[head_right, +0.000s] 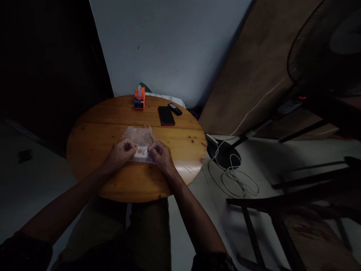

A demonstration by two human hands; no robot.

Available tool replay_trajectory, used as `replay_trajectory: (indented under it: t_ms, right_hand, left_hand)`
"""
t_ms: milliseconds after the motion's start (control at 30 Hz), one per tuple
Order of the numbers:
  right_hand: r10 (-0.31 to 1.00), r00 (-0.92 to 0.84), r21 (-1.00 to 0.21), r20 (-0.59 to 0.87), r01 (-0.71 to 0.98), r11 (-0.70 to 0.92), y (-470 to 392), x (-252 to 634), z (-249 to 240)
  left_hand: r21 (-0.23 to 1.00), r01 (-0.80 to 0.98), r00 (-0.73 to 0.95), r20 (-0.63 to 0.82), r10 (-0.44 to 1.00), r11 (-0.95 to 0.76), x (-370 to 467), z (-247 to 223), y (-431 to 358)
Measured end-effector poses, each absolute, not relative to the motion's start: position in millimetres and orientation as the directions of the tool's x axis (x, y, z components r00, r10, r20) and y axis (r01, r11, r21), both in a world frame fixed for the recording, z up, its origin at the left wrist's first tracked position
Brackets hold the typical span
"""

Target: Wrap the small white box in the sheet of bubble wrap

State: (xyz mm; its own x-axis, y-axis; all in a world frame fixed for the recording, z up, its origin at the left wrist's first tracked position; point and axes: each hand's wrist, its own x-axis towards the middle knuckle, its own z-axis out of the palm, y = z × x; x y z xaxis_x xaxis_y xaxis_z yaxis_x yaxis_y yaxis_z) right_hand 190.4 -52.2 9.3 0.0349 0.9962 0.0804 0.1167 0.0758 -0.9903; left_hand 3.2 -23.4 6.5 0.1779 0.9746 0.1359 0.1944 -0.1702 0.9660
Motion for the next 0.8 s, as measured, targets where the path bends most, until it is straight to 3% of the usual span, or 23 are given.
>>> replay_trajectory:
  t_ms: [233, 367, 467, 633, 800]
  right_hand:
    - [0.993, 0.009, -0.974, 0.119, 0.194, 0.115, -43.4, 197.9, 2.4]
    - [0.987, -0.024, -0.904, 0.158, 0.398, 0.155, -34.3, 208.5, 1.9]
    - [0.975, -0.070, -0.761, 0.211, 0.615, 0.209, -32.7, 211.1, 4.2]
    - [0.913, -0.133, -0.480, 0.385, 0.817, 0.321, -37.9, 207.2, 11.5]
    - [0.756, -0.450, -0.086, 0.475, 0.832, 0.549, -44.9, 204.1, 25.6]
  left_hand:
    - [0.926, 0.286, 0.217, 0.188, 0.958, -0.246, 0.1, 5.6, -20.2]
    - [0.909, 0.352, 0.262, 0.133, 0.956, -0.223, -2.4, 10.2, -19.2]
    - [0.894, 0.397, 0.270, 0.102, 0.957, -0.207, -3.1, 15.4, -20.1]
    - [0.877, 0.443, 0.269, 0.071, 0.961, -0.188, -3.8, 18.1, -21.1]
    - [0.879, 0.436, 0.262, 0.085, 0.961, -0.196, -2.9, 13.9, -17.9]
